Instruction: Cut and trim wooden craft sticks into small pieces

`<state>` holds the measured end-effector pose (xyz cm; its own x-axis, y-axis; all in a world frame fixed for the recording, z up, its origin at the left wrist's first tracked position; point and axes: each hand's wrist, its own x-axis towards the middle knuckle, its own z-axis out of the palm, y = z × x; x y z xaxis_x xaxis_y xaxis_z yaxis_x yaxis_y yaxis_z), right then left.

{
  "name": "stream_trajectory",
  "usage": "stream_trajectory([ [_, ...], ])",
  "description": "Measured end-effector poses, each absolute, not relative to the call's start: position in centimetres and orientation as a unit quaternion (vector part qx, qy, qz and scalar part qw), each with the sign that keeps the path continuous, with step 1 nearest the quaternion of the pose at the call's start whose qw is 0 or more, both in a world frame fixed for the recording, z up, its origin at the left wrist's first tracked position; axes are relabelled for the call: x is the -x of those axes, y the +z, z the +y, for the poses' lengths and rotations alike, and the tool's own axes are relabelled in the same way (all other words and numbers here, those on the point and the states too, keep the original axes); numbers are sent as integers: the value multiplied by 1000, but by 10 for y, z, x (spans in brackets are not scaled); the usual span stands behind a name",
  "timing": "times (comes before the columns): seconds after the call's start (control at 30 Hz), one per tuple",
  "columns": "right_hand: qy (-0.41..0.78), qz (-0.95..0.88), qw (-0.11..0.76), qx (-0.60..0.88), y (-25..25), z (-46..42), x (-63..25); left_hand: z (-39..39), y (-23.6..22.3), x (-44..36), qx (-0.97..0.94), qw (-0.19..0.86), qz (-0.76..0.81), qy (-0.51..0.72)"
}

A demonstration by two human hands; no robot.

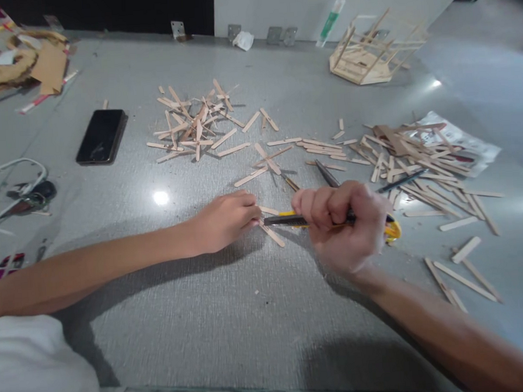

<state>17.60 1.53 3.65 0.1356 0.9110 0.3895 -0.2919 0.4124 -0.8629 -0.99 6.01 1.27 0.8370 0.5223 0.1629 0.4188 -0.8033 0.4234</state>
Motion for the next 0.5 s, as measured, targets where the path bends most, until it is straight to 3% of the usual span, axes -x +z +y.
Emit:
stream_trajectory([
  [0.23, 437, -504, 678, 309, 31, 10, -176, 41, 15, 9, -968, 48, 226, 101],
  [0.5, 433, -529, 649, 334, 21, 9, -169, 25, 21, 9, -963, 45, 260, 54],
])
